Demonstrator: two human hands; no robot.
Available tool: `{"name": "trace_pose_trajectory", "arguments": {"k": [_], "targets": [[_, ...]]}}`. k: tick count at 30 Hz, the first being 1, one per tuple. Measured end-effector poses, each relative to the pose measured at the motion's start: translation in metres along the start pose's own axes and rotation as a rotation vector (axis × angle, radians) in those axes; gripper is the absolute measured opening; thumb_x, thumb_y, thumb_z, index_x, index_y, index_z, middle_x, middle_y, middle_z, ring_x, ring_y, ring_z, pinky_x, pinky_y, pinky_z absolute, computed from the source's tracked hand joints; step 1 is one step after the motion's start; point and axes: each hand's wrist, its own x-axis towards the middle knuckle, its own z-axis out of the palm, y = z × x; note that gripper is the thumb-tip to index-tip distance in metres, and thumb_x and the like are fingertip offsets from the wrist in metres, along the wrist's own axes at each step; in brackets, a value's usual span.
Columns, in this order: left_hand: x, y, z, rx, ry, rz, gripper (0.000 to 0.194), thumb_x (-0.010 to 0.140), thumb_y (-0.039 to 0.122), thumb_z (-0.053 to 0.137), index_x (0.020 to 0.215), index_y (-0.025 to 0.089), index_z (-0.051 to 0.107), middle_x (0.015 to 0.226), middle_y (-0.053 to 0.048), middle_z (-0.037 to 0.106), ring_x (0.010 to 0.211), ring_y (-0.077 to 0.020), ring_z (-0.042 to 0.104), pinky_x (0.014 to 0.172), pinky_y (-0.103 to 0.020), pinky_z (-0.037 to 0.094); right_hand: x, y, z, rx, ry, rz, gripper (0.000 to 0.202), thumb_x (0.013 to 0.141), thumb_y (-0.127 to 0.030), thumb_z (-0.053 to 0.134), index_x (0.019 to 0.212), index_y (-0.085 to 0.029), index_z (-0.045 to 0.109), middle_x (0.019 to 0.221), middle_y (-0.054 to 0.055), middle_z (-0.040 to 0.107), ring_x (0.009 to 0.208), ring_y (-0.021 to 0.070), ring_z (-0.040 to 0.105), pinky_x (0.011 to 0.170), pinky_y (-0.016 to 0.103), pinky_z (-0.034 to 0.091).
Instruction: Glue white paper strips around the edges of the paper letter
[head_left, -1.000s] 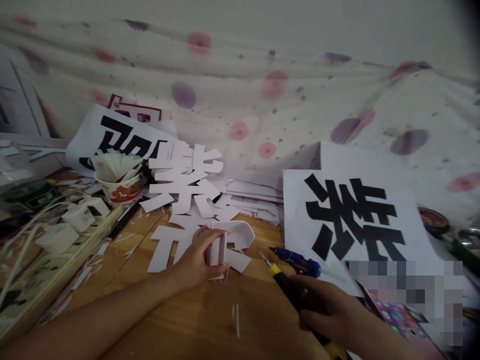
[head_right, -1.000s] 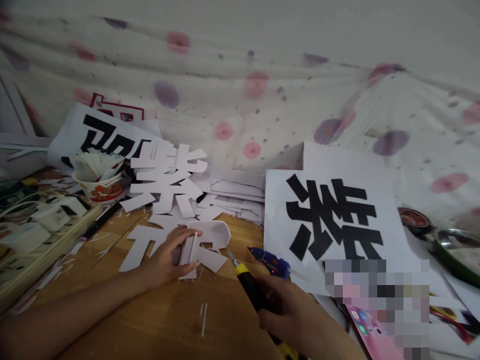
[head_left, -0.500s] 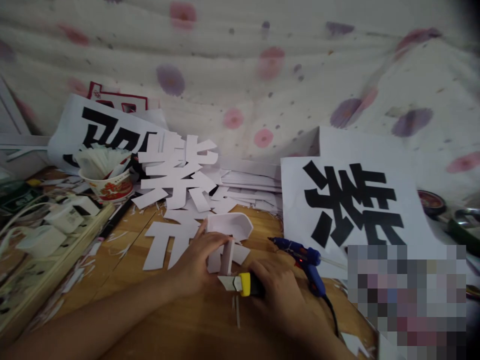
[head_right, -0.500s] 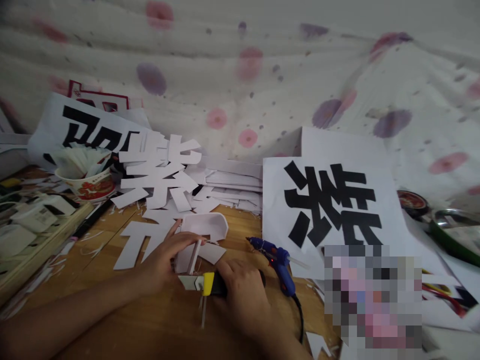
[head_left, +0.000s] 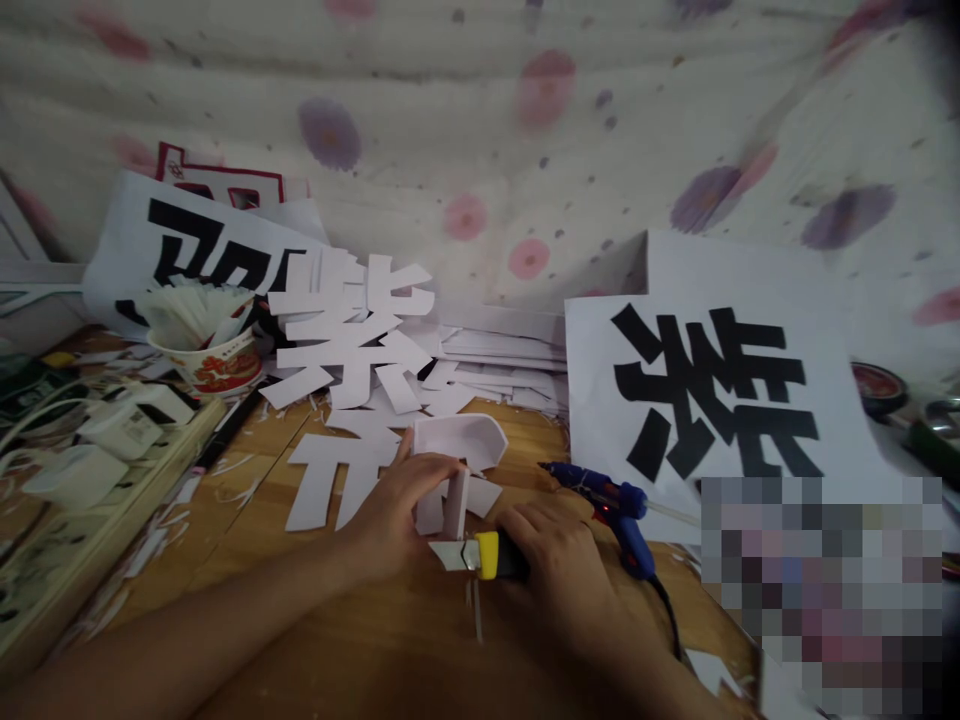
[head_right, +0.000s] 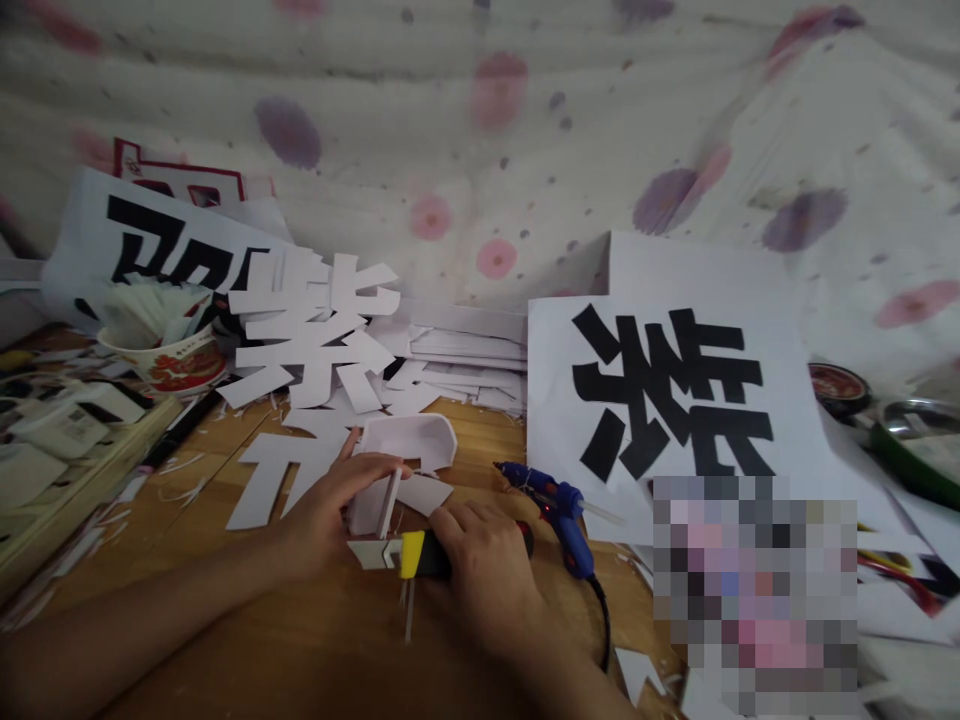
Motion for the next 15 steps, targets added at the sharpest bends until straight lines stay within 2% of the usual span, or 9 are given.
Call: {"name": "trace_pose_trajectory", "arguments": {"k": [7, 12, 15], "targets": [[0.0003, 0.0005, -0.0007, 0.014, 0.019, 0.038, 0.066, 0.062, 0.039, 0.073, 0.118, 0.020, 0.045, 0.114, -0.010, 0.061, 0.107, -0.0258, 0.056, 0.110, -0.054, 0.001, 0.0002, -0.0010, -0.0011, -0.021, -0.009, 0.004, 0.019, 0.064, -0.017, 0.063, 0.082, -0.018, 0.059, 0.079, 0.003, 0.064, 0.074, 0.0208, 0.056, 0.063, 0.029, 0.032], [0.0022, 0.0030, -0.0018, 0.016, 0.036, 0.042, 0.059, 0.064, 0.038, 0.072, 0.116, 0.021, 0.048, 0.114, -0.010, 0.062, 0.106, -0.0258, 0.057, 0.110, -0.055, 0.001, 0.0003, 0.0015, 0.0031, -0.048, 0.050, -0.029, 0.012, 0.065, -0.019, 0.065, 0.075, -0.018, 0.058, 0.073, 0.002, 0.063, 0.069, 0.0194, 0.055, 0.062, 0.029, 0.031], [0.0040, 0.0045, -0.0034, 0.019, 0.038, 0.047, 0.052, 0.067, 0.036, 0.070, 0.113, 0.020, 0.051, 0.112, -0.010, 0.063, 0.104, -0.0245, 0.058, 0.110, -0.055, 0.001, -0.0002, 0.0029, 0.0061, -0.082, 0.099, -0.038, 0.008, 0.066, -0.013, 0.060, 0.071, -0.018, 0.056, 0.069, 0.001, 0.062, 0.066, 0.0178, 0.054, 0.061, 0.028, 0.029]]}}
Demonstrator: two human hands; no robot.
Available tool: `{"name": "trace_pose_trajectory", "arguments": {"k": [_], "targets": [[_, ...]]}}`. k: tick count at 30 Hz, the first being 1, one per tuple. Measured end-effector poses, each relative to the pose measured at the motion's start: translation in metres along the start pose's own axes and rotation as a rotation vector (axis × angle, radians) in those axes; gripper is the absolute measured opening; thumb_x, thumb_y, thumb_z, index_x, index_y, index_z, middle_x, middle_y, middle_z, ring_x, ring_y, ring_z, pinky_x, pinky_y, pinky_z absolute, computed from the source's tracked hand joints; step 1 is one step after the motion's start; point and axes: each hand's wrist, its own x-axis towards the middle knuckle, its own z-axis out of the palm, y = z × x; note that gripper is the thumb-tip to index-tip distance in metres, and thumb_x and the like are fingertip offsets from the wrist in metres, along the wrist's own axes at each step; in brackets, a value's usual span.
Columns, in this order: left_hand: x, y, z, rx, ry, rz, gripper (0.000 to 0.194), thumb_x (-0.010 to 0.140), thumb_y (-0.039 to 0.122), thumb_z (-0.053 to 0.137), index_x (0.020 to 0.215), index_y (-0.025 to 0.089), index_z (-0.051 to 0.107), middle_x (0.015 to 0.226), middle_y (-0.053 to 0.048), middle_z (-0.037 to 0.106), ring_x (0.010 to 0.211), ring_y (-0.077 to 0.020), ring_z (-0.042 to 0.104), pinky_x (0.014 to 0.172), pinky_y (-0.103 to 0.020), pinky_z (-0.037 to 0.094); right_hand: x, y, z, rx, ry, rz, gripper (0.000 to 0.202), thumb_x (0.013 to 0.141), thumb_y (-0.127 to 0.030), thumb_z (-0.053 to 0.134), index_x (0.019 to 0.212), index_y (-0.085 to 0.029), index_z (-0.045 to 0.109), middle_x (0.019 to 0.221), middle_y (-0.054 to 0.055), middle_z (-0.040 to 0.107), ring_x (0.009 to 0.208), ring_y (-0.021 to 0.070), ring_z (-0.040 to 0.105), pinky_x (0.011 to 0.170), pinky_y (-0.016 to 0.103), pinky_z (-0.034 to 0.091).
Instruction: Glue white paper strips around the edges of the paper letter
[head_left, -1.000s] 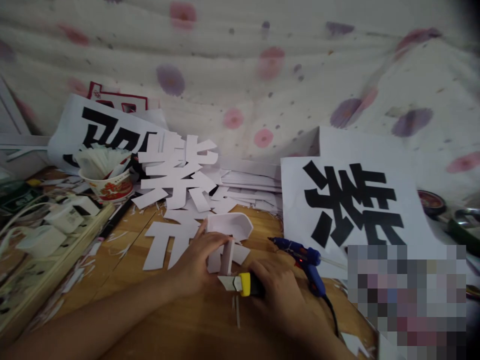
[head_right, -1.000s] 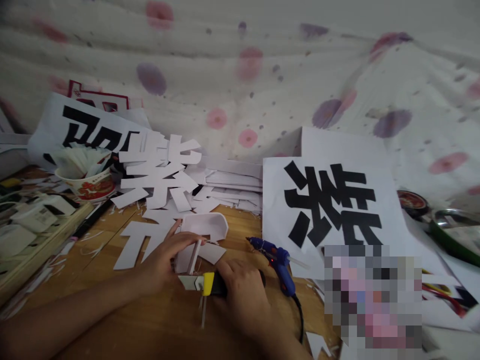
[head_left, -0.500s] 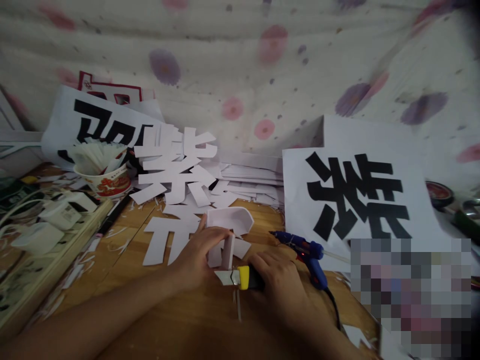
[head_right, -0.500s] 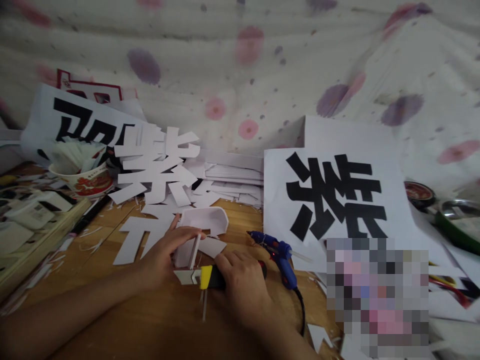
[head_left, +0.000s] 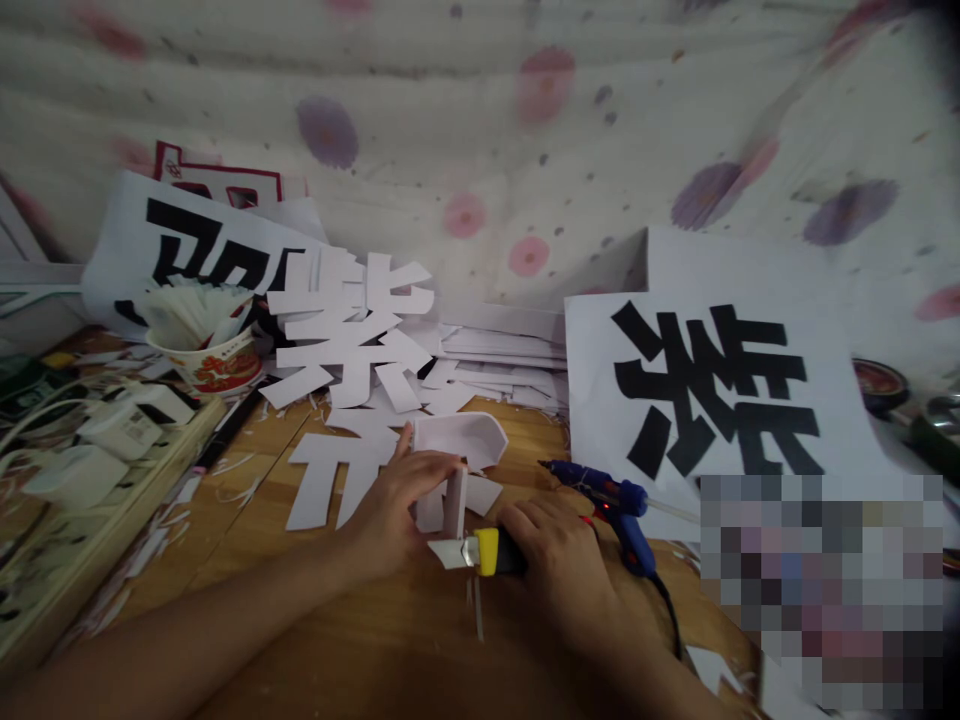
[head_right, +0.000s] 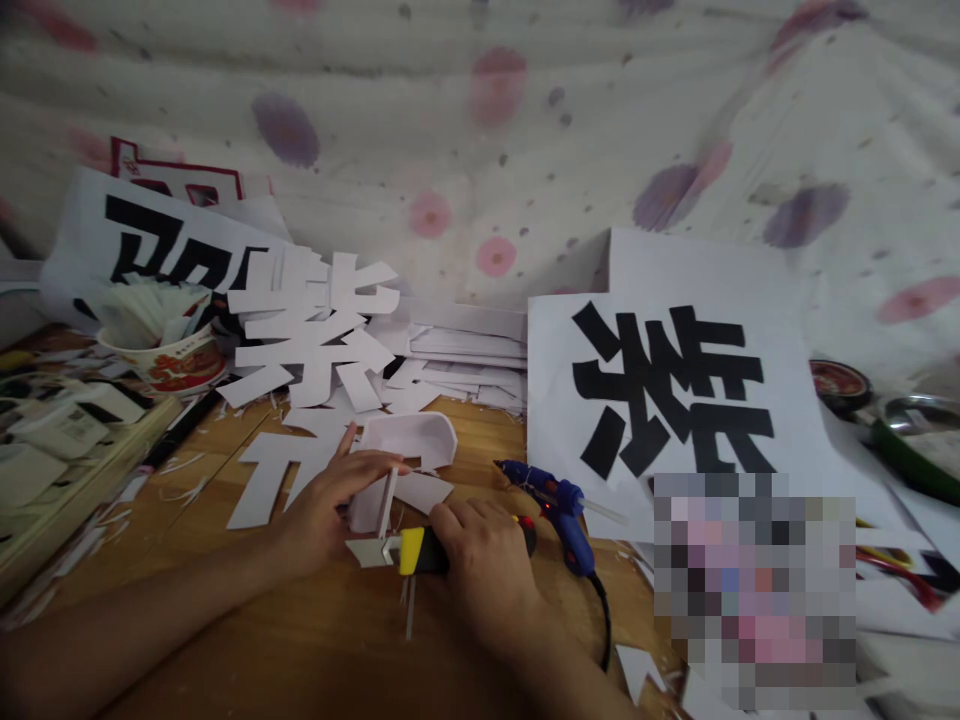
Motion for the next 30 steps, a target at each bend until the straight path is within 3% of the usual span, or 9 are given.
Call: {"name": "trace_pose_trajectory", "arguments": {"k": [9, 21, 27, 30], "targets": [[0.001, 0.000, -0.002, -0.041, 0.031, 0.040, 0.056, 0.063, 0.038, 0.073, 0.112, 0.020, 0.054, 0.110, -0.009, 0.064, 0.101, -0.0234, 0.060, 0.111, -0.054, 0.003, 0.000, 0.000, 0.000, 0.007, 0.054, -0.015, 0.018, 0.066, -0.001, 0.052, 0.070, -0.018, 0.057, 0.067, 0.000, 0.062, 0.063, 0.0151, 0.054, 0.059, 0.026, 0.029], [-0.002, -0.004, 0.004, -0.122, 0.076, 0.025, 0.074, 0.052, 0.061, 0.071, 0.111, 0.020, 0.056, 0.109, -0.010, 0.065, 0.099, -0.0277, 0.061, 0.111, -0.052, -0.001, 0.000, 0.000, -0.006, 0.009, 0.063, 0.030, 0.009, 0.067, -0.010, 0.054, 0.068, -0.018, 0.055, 0.067, 0.001, 0.062, 0.063, 0.0162, 0.055, 0.057, 0.026, 0.029], [-0.004, -0.005, 0.006, -0.071, 0.059, 0.048, 0.058, 0.059, 0.035, 0.072, 0.112, 0.020, 0.055, 0.108, -0.008, 0.065, 0.098, -0.0246, 0.061, 0.111, -0.053, 0.000, 0.002, -0.003, -0.010, 0.031, 0.087, 0.043, 0.007, 0.065, -0.012, 0.058, 0.068, -0.019, 0.057, 0.066, 0.000, 0.063, 0.062, 0.0159, 0.055, 0.057, 0.026, 0.029], [-0.005, -0.005, 0.010, -0.044, 0.098, 0.042, 0.055, 0.058, 0.033, 0.071, 0.110, 0.021, 0.056, 0.106, -0.007, 0.065, 0.095, -0.0234, 0.062, 0.112, -0.053, 0.003, 0.002, -0.002, -0.010, 0.025, 0.086, 0.052, 0.006, 0.066, -0.014, 0.059, 0.067, -0.019, 0.057, 0.066, 0.000, 0.063, 0.061, 0.0160, 0.054, 0.058, 0.026, 0.029]]}}
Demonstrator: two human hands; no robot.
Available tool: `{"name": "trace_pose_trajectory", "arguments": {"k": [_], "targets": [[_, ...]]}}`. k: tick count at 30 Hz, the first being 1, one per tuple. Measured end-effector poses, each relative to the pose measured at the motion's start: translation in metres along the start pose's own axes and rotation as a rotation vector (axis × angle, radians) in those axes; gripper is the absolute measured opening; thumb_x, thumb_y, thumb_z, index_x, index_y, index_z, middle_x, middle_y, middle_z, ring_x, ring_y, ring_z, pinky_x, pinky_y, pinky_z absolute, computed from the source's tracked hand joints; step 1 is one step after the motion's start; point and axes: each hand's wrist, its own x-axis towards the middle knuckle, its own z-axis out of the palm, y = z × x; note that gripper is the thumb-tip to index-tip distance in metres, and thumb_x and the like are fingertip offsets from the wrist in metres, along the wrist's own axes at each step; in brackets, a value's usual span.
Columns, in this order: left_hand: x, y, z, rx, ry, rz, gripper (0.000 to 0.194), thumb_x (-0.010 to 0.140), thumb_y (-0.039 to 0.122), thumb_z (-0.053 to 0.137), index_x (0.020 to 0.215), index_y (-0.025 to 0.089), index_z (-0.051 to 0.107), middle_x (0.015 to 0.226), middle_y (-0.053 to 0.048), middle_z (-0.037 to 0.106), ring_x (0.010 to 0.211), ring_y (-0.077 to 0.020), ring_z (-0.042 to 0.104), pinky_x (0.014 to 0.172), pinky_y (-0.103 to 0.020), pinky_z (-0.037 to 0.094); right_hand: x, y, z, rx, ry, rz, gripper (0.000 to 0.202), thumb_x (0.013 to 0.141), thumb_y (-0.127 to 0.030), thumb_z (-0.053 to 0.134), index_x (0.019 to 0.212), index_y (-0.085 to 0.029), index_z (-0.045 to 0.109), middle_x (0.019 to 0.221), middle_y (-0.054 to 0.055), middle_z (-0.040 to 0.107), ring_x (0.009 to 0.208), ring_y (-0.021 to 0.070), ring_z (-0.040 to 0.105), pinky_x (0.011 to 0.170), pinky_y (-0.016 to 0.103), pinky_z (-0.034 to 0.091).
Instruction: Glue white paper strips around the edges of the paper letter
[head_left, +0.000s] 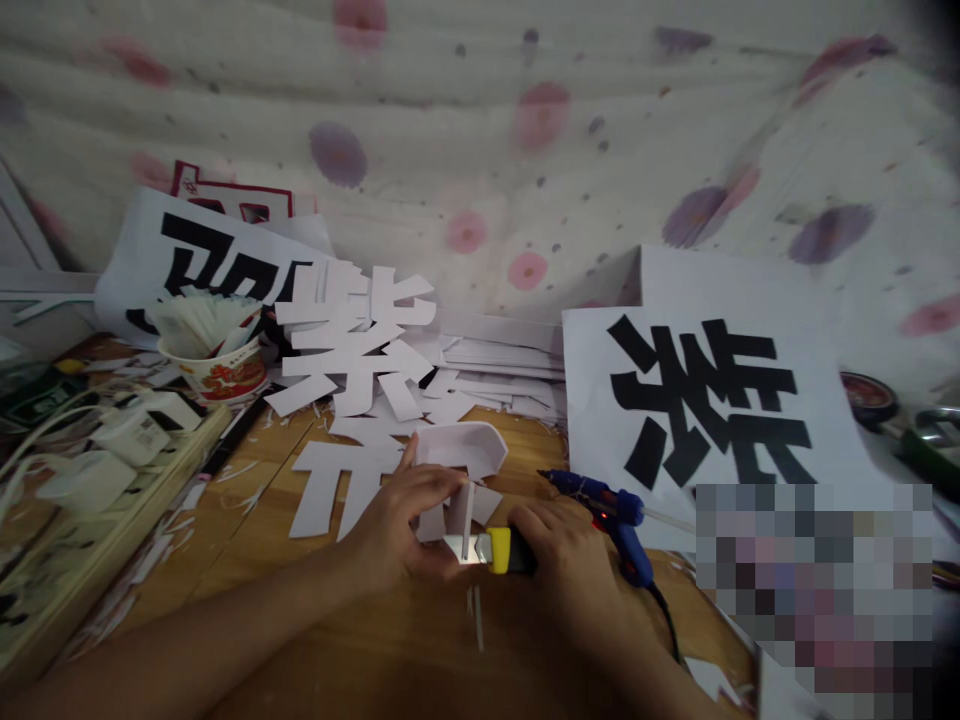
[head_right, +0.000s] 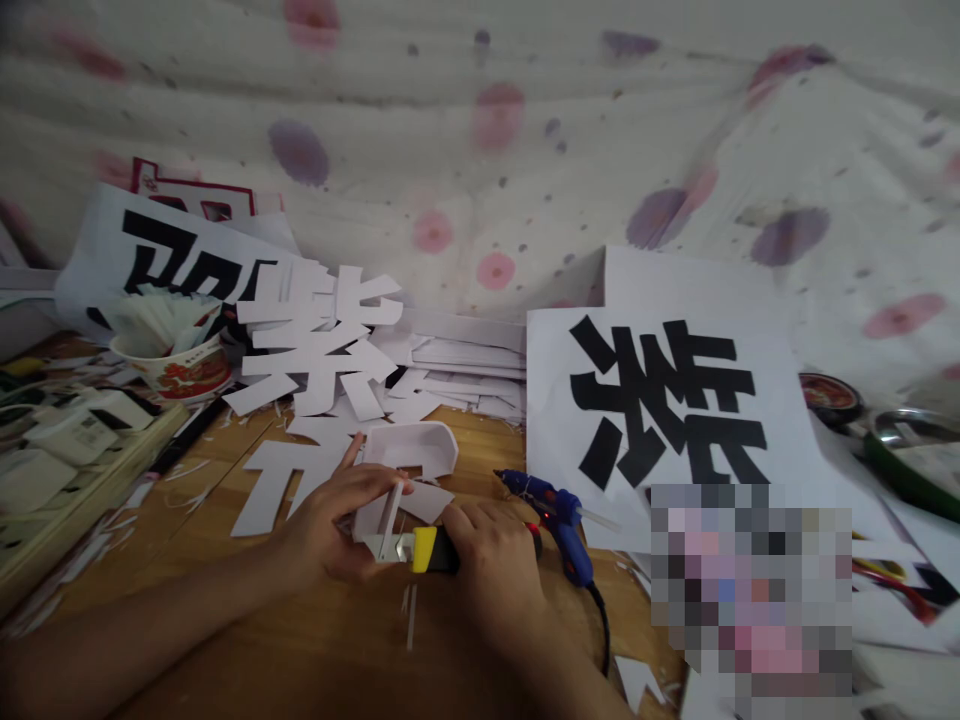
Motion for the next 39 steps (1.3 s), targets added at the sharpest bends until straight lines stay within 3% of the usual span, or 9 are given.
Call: {"name": "trace_pose_trajectory", "arguments": {"k": [10, 21, 28, 39], "targets": [[0.006, 0.013, -0.002, 0.014, 0.063, 0.029, 0.051, 0.056, 0.030, 0.069, 0.104, 0.021, 0.055, 0.094, -0.004, 0.068, 0.088, -0.0220, 0.064, 0.111, -0.055, 0.006, 0.002, 0.003, 0.001, -0.025, 0.066, -0.017, 0.004, 0.068, -0.018, 0.057, 0.071, -0.020, 0.058, 0.066, 0.001, 0.064, 0.063, 0.0173, 0.057, 0.059, 0.026, 0.031], [0.008, 0.017, -0.006, 0.006, -0.004, 0.029, 0.052, 0.056, 0.029, 0.068, 0.106, 0.020, 0.055, 0.099, -0.005, 0.067, 0.089, -0.0221, 0.064, 0.111, -0.055, 0.002, 0.003, 0.008, 0.006, -0.091, 0.154, -0.027, 0.006, 0.067, -0.025, 0.055, 0.067, -0.020, 0.057, 0.061, 0.001, 0.064, 0.058, 0.0170, 0.057, 0.056, 0.026, 0.030], [0.007, 0.016, -0.004, 0.006, 0.047, 0.071, 0.050, 0.056, 0.027, 0.069, 0.103, 0.019, 0.056, 0.097, -0.007, 0.067, 0.085, -0.0210, 0.065, 0.110, -0.056, 0.011, 0.002, 0.011, 0.011, -0.127, 0.180, -0.001, 0.004, 0.066, -0.024, 0.055, 0.065, -0.020, 0.055, 0.061, 0.002, 0.063, 0.057, 0.0177, 0.058, 0.054, 0.027, 0.031], [0.008, 0.021, -0.012, -0.022, -0.060, 0.043, 0.055, 0.057, 0.031, 0.070, 0.108, 0.021, 0.055, 0.100, -0.005, 0.066, 0.092, -0.0226, 0.062, 0.111, -0.055, 0.006, 0.001, 0.012, 0.010, -0.110, 0.166, 0.030, 0.007, 0.063, -0.016, 0.054, 0.069, -0.021, 0.056, 0.063, 0.001, 0.064, 0.059, 0.0172, 0.058, 0.055, 0.026, 0.034]]}}
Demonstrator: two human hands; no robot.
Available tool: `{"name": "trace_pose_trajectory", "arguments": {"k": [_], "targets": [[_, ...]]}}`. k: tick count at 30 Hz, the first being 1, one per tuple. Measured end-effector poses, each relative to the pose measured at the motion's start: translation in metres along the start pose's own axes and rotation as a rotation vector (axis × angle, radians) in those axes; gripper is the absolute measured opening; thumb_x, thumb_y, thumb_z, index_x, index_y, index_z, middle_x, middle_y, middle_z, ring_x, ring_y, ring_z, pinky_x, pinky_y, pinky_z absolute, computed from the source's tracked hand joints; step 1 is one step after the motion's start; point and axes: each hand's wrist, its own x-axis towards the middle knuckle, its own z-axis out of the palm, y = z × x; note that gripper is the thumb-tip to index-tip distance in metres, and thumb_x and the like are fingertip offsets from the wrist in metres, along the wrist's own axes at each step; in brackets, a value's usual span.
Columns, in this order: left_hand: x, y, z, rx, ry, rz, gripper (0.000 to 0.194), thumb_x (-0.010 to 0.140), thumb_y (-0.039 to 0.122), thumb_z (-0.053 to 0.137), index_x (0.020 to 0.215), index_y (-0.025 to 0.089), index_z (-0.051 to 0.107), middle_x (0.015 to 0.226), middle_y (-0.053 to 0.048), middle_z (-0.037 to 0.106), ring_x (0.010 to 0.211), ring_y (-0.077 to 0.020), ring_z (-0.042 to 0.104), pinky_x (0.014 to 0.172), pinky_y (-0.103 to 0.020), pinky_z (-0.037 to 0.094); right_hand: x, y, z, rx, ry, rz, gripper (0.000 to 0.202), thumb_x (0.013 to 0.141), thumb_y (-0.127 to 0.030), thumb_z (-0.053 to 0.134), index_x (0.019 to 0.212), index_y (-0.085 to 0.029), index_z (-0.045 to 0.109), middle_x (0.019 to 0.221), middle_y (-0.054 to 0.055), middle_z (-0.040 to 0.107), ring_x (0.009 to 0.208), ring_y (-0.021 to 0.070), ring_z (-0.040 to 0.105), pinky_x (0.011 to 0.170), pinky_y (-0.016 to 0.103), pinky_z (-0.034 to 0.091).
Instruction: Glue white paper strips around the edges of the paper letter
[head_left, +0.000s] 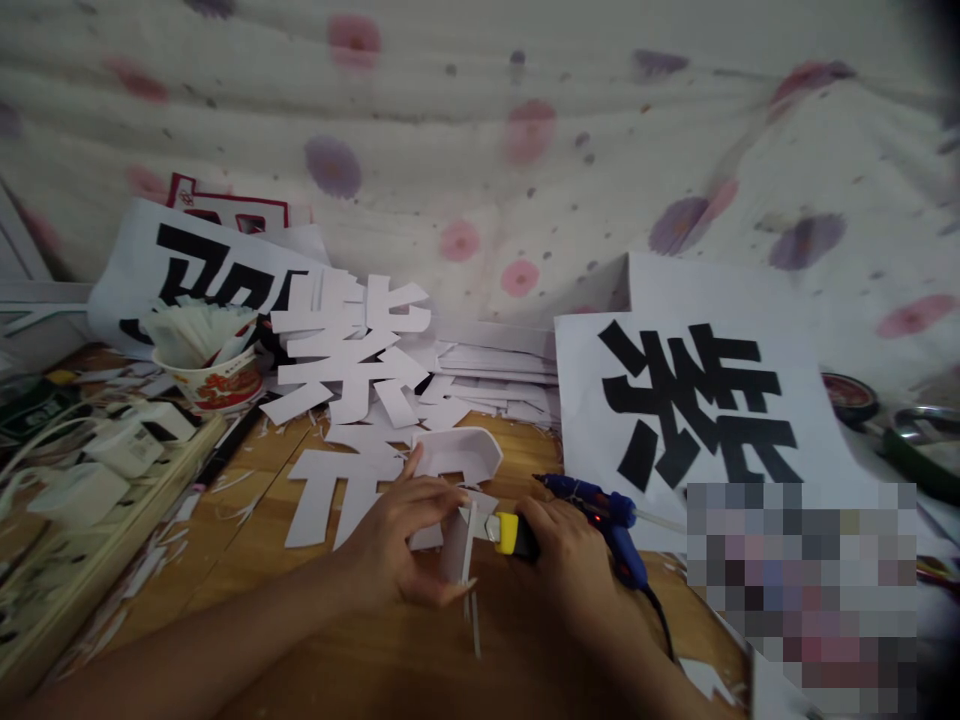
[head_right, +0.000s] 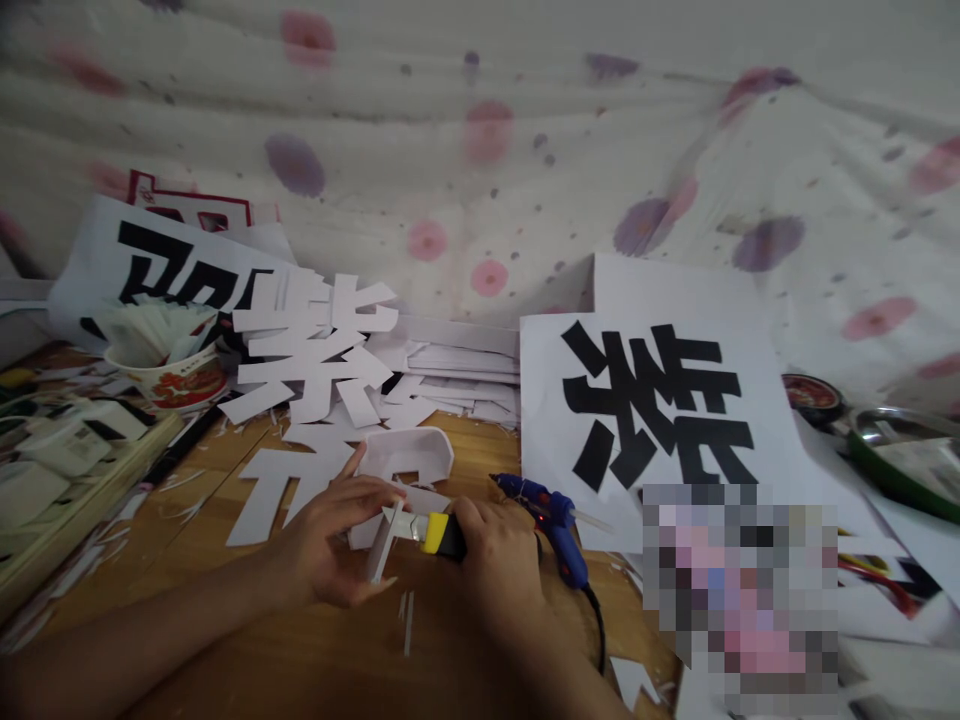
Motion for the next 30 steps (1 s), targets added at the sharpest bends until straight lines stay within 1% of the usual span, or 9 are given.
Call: {"name": "trace_pose_trajectory", "arguments": {"k": [6, 10, 13, 16, 20, 22, 24, 28, 30], "targets": [[0.000, -0.002, -0.001, -0.004, -0.007, 0.015, 0.055, 0.056, 0.032, 0.070, 0.107, 0.019, 0.056, 0.098, -0.006, 0.066, 0.090, -0.0220, 0.062, 0.111, -0.055, 0.008, -0.002, -0.002, 0.000, 0.032, -0.006, 0.018, 0.008, 0.062, -0.016, 0.055, 0.069, -0.020, 0.056, 0.063, 0.001, 0.064, 0.060, 0.0181, 0.058, 0.055, 0.026, 0.033], [0.000, -0.004, -0.004, -0.021, -0.031, 0.050, 0.054, 0.055, 0.031, 0.068, 0.106, 0.019, 0.056, 0.097, -0.005, 0.067, 0.090, -0.0225, 0.062, 0.111, -0.055, 0.012, -0.003, -0.005, -0.002, 0.068, -0.056, 0.057, 0.010, 0.061, -0.015, 0.054, 0.069, -0.021, 0.055, 0.064, 0.000, 0.064, 0.061, 0.0175, 0.058, 0.054, 0.025, 0.032], [0.002, 0.000, -0.007, -0.056, -0.083, 0.060, 0.049, 0.053, 0.033, 0.068, 0.099, 0.019, 0.059, 0.092, -0.004, 0.067, 0.086, -0.0220, 0.063, 0.111, -0.053, 0.013, -0.003, -0.002, -0.003, 0.083, -0.082, 0.118, 0.011, 0.062, -0.016, 0.055, 0.072, -0.021, 0.057, 0.066, 0.000, 0.064, 0.062, 0.0177, 0.059, 0.054, 0.024, 0.033], [0.004, 0.006, -0.009, -0.091, -0.143, 0.039, 0.047, 0.053, 0.034, 0.068, 0.097, 0.020, 0.060, 0.089, -0.002, 0.067, 0.083, -0.0203, 0.063, 0.112, -0.052, 0.010, -0.004, 0.003, -0.002, 0.067, -0.068, 0.180, 0.012, 0.065, -0.017, 0.055, 0.076, -0.021, 0.058, 0.069, 0.001, 0.066, 0.065, 0.0189, 0.061, 0.056, 0.025, 0.036], [0.004, 0.004, -0.011, -0.067, -0.085, 0.025, 0.052, 0.056, 0.031, 0.070, 0.105, 0.021, 0.056, 0.098, -0.005, 0.066, 0.092, -0.0217, 0.061, 0.111, -0.054, 0.007, -0.007, 0.007, 0.003, 0.007, -0.097, 0.219, 0.012, 0.069, -0.019, 0.055, 0.080, -0.022, 0.058, 0.069, 0.001, 0.066, 0.062, 0.0182, 0.062, 0.052, 0.024, 0.036], [0.004, 0.001, -0.012, -0.062, -0.074, 0.023, 0.056, 0.059, 0.030, 0.071, 0.111, 0.021, 0.053, 0.103, -0.006, 0.064, 0.098, -0.0224, 0.060, 0.111, -0.055, 0.006, -0.009, 0.008, 0.008, -0.071, -0.092, 0.256, 0.016, 0.073, -0.024, 0.055, 0.088, -0.021, 0.058, 0.072, 0.003, 0.067, 0.065, 0.0201, 0.063, 0.053, 0.026, 0.038], [0.004, 0.000, -0.013, -0.067, -0.097, 0.004, 0.060, 0.062, 0.031, 0.071, 0.117, 0.022, 0.049, 0.109, -0.006, 0.063, 0.104, -0.0223, 0.058, 0.111, -0.055, 0.005, -0.011, 0.009, 0.013, -0.163, -0.085, 0.275, 0.025, 0.077, -0.028, 0.054, 0.099, -0.017, 0.056, 0.076, 0.007, 0.067, 0.068, 0.0224, 0.064, 0.056, 0.028, 0.041], [0.003, 0.001, -0.017, -0.106, -0.152, -0.046, 0.066, 0.068, 0.035, 0.070, 0.126, 0.026, 0.041, 0.120, -0.006, 0.057, 0.115, -0.0238, 0.051, 0.111, -0.055, 0.002, -0.018, 0.013, 0.023, -0.282, -0.074, 0.200, 0.033, 0.082, -0.023, 0.051, 0.112, -0.009, 0.049, 0.086, 0.014, 0.066, 0.075, 0.0245, 0.064, 0.062, 0.031, 0.043], [0.002, 0.002, -0.017, -0.196, -0.171, -0.084, 0.066, 0.069, 0.035, 0.070, 0.127, 0.027, 0.039, 0.124, -0.007, 0.055, 0.119, -0.0250, 0.049, 0.111, -0.054, 0.010, -0.019, 0.015, 0.024, -0.303, -0.067, 0.164, 0.033, 0.084, -0.024, 0.049, 0.113, -0.009, 0.048, 0.088, 0.015, 0.066, 0.080, 0.0250, 0.064, 0.063, 0.031, 0.044]]}}
